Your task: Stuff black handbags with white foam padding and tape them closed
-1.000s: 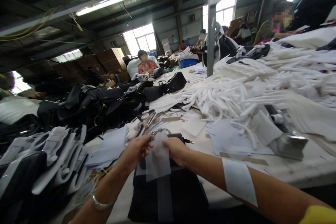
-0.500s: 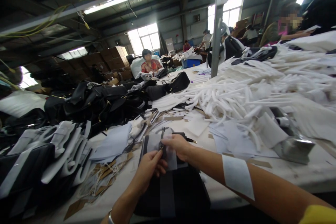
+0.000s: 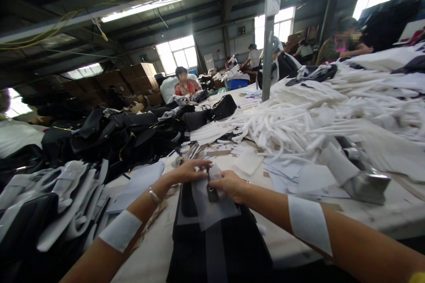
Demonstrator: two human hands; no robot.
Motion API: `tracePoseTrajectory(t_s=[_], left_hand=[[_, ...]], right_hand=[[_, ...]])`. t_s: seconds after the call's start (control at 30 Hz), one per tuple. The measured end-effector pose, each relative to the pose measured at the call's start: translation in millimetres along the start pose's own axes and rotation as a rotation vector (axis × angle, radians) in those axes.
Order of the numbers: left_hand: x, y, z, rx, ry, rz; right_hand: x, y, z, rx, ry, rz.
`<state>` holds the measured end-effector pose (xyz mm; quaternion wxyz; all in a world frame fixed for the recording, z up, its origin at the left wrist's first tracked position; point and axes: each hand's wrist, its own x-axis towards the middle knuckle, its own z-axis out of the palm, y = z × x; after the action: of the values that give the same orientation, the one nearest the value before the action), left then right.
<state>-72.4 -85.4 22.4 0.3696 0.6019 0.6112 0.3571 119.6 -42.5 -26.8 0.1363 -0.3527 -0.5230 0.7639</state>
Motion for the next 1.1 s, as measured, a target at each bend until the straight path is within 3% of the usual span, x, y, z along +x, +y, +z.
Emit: tracePoseTrajectory(t_s=[0.17,0.43,0.7,0.87,1.1], left_hand=[[39,-2,-16.4,0.029,-0.328,0.030],[70,-20,-17.6,0.058,-0.635,0.096],[74,-50,-21.0,0.053,-0.726,0.178],[74,-58,-20.1,0.005,-0.721,0.230],[67,-62,-16.7,-0.057,-0.694,0.291]], right_hand=[[0,-8,-5,-0.175,0.047,0.000],[-5,-15,-9,-0.498,0.187,-0.098],[-51,12,4,-0.723,0.444,-0.305],[-57,40,13,-0.737,0.675,-0.495],[-59,69,-3,-0.995,0.632,-0.709]])
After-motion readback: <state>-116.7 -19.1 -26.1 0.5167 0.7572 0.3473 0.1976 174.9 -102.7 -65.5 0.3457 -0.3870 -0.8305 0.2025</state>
